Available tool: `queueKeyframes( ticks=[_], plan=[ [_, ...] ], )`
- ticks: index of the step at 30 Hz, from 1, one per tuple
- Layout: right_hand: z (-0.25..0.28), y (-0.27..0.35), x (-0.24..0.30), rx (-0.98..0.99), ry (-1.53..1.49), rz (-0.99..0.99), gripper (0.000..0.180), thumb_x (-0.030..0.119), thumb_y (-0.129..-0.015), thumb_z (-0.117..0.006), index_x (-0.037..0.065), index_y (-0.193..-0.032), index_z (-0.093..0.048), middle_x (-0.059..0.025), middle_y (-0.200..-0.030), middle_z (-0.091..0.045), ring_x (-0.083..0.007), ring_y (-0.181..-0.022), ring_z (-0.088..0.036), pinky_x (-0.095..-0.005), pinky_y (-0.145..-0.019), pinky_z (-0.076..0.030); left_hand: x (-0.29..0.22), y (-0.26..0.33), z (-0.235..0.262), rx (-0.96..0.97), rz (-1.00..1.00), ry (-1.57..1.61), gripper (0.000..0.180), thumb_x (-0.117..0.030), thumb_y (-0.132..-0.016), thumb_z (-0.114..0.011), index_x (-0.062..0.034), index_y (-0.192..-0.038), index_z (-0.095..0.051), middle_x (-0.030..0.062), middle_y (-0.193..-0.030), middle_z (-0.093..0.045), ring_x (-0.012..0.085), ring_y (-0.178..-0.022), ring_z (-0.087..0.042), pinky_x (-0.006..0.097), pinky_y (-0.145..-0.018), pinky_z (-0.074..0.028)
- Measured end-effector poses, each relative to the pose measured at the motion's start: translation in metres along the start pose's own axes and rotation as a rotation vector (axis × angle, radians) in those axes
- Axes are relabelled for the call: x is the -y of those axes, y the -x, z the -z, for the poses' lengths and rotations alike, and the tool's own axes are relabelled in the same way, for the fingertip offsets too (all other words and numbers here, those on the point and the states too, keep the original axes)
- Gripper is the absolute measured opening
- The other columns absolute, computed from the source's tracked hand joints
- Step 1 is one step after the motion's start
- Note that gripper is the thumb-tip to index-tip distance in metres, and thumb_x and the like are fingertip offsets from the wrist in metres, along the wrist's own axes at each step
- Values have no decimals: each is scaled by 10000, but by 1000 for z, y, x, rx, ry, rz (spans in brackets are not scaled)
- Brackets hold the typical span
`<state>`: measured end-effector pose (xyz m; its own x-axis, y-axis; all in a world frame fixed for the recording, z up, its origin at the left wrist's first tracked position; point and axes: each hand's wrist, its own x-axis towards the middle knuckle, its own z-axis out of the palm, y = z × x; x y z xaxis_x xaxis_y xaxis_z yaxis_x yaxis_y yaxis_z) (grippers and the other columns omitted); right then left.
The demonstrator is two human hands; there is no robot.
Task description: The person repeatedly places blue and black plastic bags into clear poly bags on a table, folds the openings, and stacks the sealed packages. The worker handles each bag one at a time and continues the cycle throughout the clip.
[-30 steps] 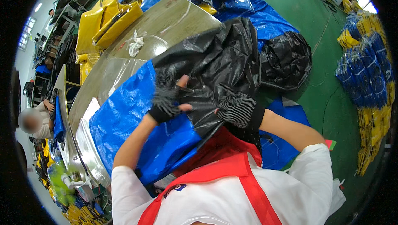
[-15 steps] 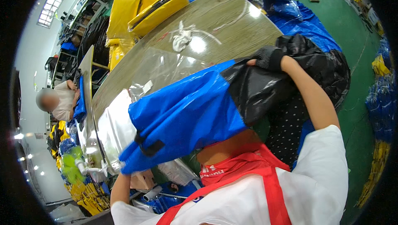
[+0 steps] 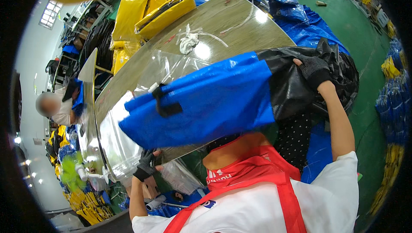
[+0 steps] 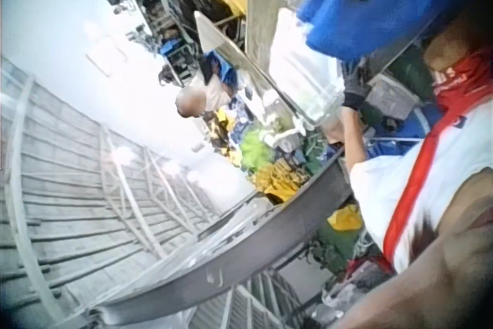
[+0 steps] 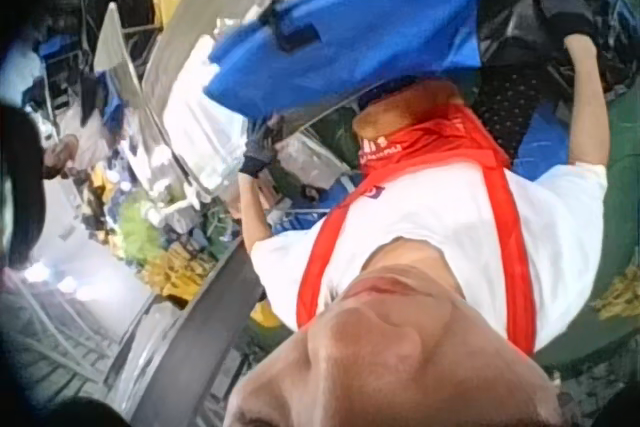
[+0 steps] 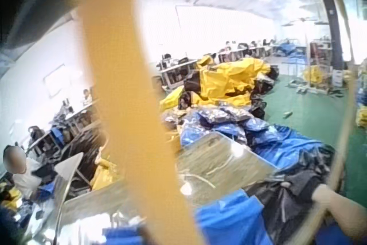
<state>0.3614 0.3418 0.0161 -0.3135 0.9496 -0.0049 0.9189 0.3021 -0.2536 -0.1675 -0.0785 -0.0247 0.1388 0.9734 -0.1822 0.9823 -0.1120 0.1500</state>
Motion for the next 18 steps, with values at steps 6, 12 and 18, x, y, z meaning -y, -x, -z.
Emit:
queueKeyframes(
  ticks=[6,12,18],
  plan=[
    [-5,-6,-13,-84,-86,115,426,426,-920,-434,102,-1095,-648,-164,-1064,-635,-351,-988,-594,-405,-903,-438,21,-60,-7,-922,294,429,1031,-659,-740,-595,35,-1399,-211,224,-1429,-282,309,-1330,-286,408,-1090,-221],
    [-12,22,-32,-314,-84,147,349,368,-922,-465,77,-944,-656,-192,-808,-642,-368,-710,-627,-436,-663,-492,45,-111,27,-662,384,986,593,-472,-890,-558,5,-1234,-474,82,-1138,-583,202,-1013,-534,338,-891,-430],
    [37,23,45,-138,244,572,400,445,-865,-516,87,-791,-678,-96,-913,-646,-310,-982,-557,-498,-993,-317,81,-21,57,-651,974,499,656,-600,-880,-446,18,-821,-658,138,-650,-633,229,-574,-589,392,-578,-468]
  ],
)
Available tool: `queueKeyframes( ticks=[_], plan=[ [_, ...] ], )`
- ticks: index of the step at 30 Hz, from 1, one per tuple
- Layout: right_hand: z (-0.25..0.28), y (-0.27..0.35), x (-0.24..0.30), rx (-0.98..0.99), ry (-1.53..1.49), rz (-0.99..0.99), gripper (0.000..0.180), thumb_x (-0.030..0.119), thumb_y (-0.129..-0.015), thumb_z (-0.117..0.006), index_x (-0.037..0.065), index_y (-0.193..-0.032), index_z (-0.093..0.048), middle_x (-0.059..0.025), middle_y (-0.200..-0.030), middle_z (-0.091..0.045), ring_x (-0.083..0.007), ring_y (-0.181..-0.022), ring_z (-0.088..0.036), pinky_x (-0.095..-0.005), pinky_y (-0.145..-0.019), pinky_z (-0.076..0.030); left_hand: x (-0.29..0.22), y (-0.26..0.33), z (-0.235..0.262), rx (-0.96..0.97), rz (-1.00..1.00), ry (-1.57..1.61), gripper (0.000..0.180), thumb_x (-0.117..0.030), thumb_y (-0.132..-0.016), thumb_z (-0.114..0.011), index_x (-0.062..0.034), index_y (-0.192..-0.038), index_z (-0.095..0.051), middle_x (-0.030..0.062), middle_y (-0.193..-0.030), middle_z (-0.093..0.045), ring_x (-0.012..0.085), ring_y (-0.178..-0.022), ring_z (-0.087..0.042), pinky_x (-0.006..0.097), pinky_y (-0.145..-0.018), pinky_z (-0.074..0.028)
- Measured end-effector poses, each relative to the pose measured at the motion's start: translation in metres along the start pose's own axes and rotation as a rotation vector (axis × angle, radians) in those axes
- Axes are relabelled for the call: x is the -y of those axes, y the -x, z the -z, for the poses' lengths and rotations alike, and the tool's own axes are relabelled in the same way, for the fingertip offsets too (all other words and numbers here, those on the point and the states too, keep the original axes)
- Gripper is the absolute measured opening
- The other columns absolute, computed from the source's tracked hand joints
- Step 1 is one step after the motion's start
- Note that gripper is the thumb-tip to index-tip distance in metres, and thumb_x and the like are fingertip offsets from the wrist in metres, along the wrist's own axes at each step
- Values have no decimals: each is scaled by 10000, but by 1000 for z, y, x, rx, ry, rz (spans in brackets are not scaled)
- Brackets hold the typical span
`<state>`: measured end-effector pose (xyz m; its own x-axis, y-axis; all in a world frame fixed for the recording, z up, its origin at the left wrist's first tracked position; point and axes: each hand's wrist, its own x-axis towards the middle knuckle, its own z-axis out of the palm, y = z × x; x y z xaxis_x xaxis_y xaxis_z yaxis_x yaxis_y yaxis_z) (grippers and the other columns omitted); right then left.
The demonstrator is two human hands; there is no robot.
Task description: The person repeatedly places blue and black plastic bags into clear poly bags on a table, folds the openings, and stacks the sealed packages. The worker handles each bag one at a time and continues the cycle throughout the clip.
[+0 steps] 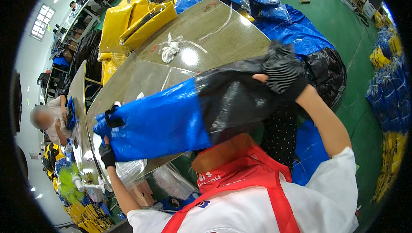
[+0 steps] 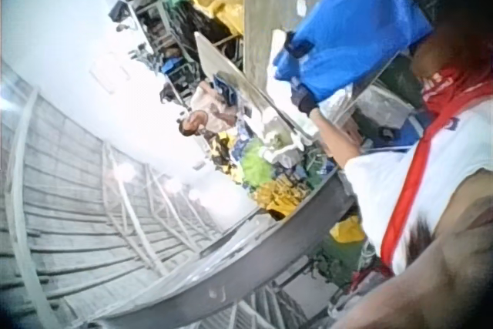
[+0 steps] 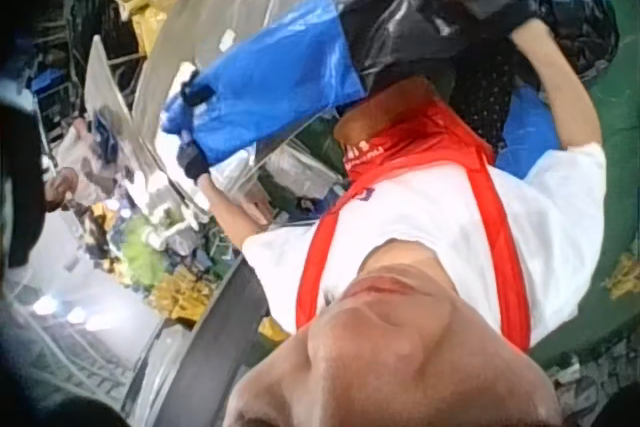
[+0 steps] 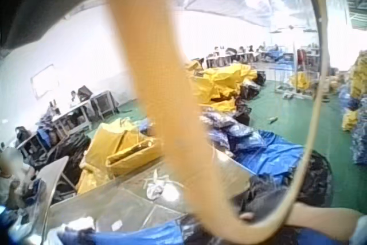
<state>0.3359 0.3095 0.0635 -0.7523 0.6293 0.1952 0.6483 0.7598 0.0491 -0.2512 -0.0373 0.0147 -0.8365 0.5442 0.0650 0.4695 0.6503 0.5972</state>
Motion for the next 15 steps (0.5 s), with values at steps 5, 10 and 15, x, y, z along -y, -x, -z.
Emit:
queueKeyframes(
  ticks=[5,10,15],
  plan=[
    [-81,-25,12,221,106,-105,482,523,-886,-408,154,-846,-716,-133,-1009,-626,-316,-1013,-534,-502,-876,-386,11,11,-61,21,198,-731,734,-644,-846,-378,12,-1061,-627,277,-1016,-618,417,-970,-588,479,-854,-440],
    [-71,-40,-5,426,-128,-416,512,558,-811,-524,84,-789,-717,-189,-876,-657,-335,-827,-622,-451,-795,-445,-99,39,-88,-260,-517,-211,637,-443,-889,-504,-18,-1351,-392,220,-1330,-452,350,-1264,-398,431,-1069,-270],
    [-39,-63,-24,578,-293,-183,666,621,-832,-417,19,-924,-684,-214,-917,-652,-343,-820,-635,-402,-776,-484,-241,135,-199,473,-1074,-493,917,-653,-711,-580,-118,-1412,-332,202,-1466,-267,391,-1380,-156,595,-1079,-2]
  ],
)
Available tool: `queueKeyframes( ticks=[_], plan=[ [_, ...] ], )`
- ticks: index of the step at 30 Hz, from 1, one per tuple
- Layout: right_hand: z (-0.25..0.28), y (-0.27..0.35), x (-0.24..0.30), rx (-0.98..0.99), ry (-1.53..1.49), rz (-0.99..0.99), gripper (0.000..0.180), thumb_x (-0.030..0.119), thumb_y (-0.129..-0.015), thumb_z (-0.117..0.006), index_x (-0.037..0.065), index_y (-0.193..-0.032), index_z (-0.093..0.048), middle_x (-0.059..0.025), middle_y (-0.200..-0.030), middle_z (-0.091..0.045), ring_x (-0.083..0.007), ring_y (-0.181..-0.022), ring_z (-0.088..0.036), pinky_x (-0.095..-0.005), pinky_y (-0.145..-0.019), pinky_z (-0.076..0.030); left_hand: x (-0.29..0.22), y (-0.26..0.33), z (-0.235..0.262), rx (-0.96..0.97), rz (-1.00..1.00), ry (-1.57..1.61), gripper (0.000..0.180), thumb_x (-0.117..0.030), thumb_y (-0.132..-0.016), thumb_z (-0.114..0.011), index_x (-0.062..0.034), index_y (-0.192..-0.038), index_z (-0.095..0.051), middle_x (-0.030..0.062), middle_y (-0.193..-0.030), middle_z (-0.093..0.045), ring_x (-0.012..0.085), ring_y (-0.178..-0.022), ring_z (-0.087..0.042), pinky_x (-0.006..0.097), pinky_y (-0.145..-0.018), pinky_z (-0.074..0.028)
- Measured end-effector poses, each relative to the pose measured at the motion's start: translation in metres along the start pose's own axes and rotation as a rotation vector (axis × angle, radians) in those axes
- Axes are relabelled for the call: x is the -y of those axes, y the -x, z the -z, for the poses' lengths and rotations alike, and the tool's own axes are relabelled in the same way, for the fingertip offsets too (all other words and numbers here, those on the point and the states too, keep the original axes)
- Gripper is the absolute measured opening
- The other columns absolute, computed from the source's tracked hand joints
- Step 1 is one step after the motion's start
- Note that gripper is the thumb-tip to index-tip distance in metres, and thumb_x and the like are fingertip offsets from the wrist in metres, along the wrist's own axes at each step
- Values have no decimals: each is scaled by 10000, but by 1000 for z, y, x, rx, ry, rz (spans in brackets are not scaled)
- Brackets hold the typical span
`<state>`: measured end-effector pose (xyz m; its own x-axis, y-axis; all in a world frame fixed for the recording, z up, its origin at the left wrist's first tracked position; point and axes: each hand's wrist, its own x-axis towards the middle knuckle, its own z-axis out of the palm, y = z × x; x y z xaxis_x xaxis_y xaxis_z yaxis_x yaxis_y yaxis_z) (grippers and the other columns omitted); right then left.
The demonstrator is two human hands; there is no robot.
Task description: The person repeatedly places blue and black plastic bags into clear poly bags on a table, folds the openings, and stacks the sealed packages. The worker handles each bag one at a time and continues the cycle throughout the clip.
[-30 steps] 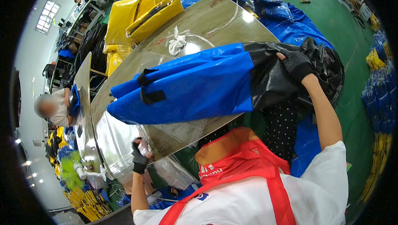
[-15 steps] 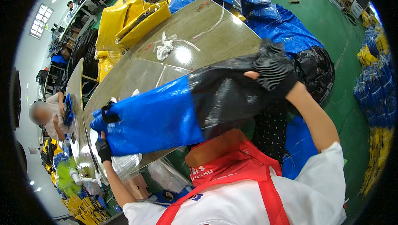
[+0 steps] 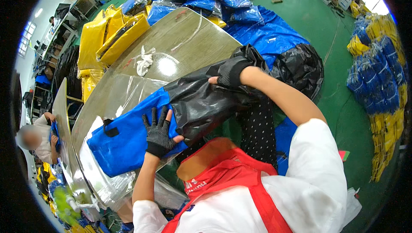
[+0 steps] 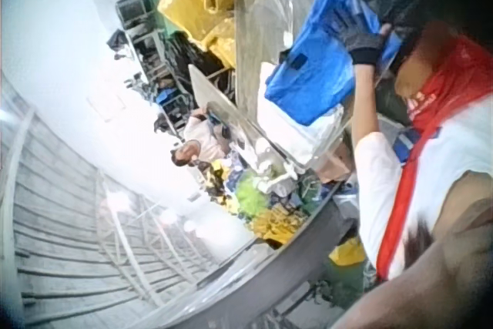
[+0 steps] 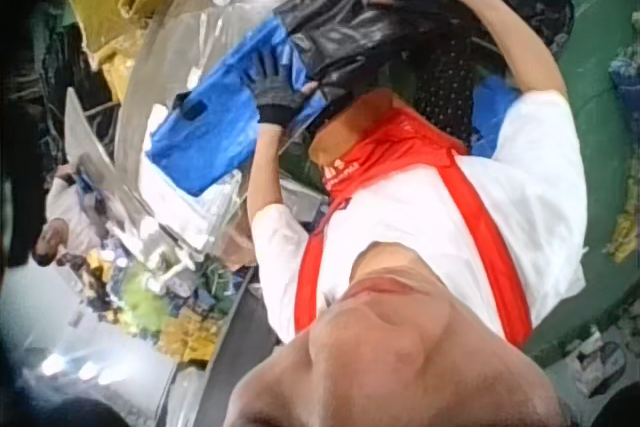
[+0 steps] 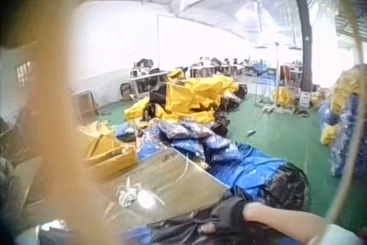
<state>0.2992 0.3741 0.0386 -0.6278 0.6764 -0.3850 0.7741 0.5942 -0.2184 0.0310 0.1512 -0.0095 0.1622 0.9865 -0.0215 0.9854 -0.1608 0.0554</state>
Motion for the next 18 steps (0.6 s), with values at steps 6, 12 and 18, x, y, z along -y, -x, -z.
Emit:
queueKeyframes(
  ticks=[6,12,18],
  plan=[
    [-31,21,-46,-354,199,196,594,612,-760,-533,118,-1061,-666,-157,-1239,-531,-390,-1237,-373,-535,-1092,-148,15,-11,-38,28,139,51,964,-686,-704,-542,-159,-1453,-245,222,-1500,-156,402,-1397,-64,635,-1045,53],
    [-36,-17,-52,-31,58,-12,549,618,-811,-474,146,-961,-709,-145,-990,-658,-341,-1033,-563,-508,-1054,-233,9,-39,-20,-182,116,421,808,-704,-837,-280,-140,-1412,-343,191,-1454,-292,393,-1380,-154,640,-1043,11],
    [-33,5,-40,-525,-225,-112,463,502,-762,-639,92,-976,-637,-152,-913,-635,-338,-997,-552,-443,-970,-335,-22,-86,-43,-162,126,93,879,-685,-751,-505,-154,-1425,-312,170,-1500,-191,390,-1392,-91,624,-1049,34]
  ],
)
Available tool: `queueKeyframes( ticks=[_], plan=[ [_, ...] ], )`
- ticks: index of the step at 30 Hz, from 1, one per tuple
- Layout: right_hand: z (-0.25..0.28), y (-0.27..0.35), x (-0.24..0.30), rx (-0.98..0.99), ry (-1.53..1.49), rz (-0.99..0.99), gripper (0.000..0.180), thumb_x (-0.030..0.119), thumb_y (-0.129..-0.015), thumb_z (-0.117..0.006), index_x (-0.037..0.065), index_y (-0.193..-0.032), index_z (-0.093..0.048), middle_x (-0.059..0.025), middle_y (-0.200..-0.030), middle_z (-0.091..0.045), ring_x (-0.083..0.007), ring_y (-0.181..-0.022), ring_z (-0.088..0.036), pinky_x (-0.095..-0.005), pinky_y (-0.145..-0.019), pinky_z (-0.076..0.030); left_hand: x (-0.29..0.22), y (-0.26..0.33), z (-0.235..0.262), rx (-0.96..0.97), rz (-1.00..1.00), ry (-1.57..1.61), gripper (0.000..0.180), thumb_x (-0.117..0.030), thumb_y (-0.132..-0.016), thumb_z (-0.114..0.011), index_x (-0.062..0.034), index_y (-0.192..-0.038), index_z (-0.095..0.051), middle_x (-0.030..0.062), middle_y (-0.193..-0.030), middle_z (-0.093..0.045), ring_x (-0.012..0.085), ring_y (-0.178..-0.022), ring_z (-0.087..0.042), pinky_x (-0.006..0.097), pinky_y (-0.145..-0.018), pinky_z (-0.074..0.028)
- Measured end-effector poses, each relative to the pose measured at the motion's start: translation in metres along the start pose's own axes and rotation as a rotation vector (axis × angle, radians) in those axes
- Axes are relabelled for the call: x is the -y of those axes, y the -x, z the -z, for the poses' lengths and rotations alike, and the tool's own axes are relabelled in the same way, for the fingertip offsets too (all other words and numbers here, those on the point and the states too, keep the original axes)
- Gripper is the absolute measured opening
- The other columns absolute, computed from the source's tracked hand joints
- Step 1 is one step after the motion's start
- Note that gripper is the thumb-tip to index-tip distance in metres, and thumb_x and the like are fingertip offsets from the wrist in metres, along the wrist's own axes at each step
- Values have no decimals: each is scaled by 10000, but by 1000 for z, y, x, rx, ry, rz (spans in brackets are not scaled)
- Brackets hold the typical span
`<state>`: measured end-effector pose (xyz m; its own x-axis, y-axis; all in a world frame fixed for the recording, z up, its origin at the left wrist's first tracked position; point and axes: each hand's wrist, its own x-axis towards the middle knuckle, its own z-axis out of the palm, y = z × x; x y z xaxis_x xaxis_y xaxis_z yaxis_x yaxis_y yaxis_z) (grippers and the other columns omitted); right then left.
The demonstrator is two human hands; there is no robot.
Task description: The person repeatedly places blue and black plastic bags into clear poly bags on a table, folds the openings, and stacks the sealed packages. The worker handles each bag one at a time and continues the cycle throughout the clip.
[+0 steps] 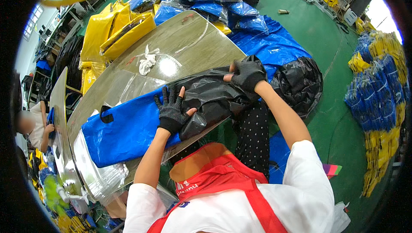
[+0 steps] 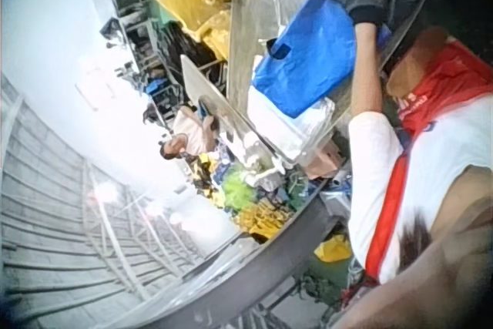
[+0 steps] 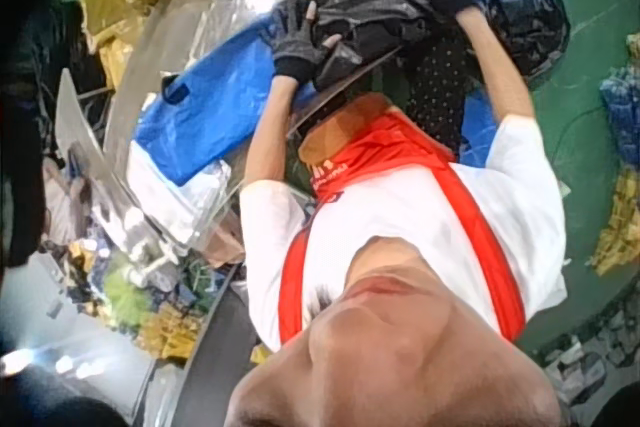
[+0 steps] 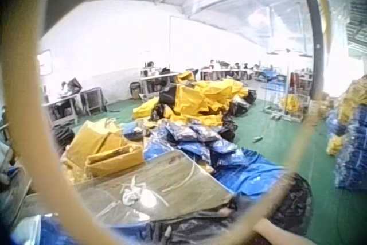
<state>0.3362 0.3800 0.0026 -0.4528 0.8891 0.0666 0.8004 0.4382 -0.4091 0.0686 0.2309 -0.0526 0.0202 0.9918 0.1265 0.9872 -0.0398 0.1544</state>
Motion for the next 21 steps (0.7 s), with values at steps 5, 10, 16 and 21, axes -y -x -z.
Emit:
queueKeyframes(
  ticks=[5,10,16,21],
  plan=[
    [-45,87,-69,-855,-1005,-282,712,213,-753,-766,-26,-1296,-371,-170,-1160,-546,-259,-1000,-571,-382,-856,-479,-40,17,2,33,-51,94,948,-663,-745,-531,-9,-1397,-315,262,-1480,-166,410,-1388,-84,643,-1037,60],
    [-50,99,-39,-706,-1424,-559,396,203,-799,-719,5,-1107,-570,-79,-1053,-617,-213,-909,-606,-338,-760,-524,-56,3,-22,-120,-81,462,838,-509,-780,-565,74,-1343,-348,318,-1397,-282,434,-1341,-205,527,-1106,-87],
    [-30,119,100,-279,-936,30,427,201,-770,-668,56,-1159,-568,-96,-1045,-598,-249,-932,-579,-372,-786,-482,-61,23,9,64,12,1176,634,-405,-892,-443,-52,-1404,-324,172,-1432,-320,335,-1340,-253,490,-1113,-104],
    [-66,131,196,-274,-151,688,589,196,-698,-648,79,-1260,-517,-101,-955,-595,-296,-886,-549,-440,-843,-404,-10,97,11,89,-198,1090,474,-300,-927,-436,-88,-1349,-398,106,-1365,-427,268,-1262,-383,392,-1089,-246]
  ],
)
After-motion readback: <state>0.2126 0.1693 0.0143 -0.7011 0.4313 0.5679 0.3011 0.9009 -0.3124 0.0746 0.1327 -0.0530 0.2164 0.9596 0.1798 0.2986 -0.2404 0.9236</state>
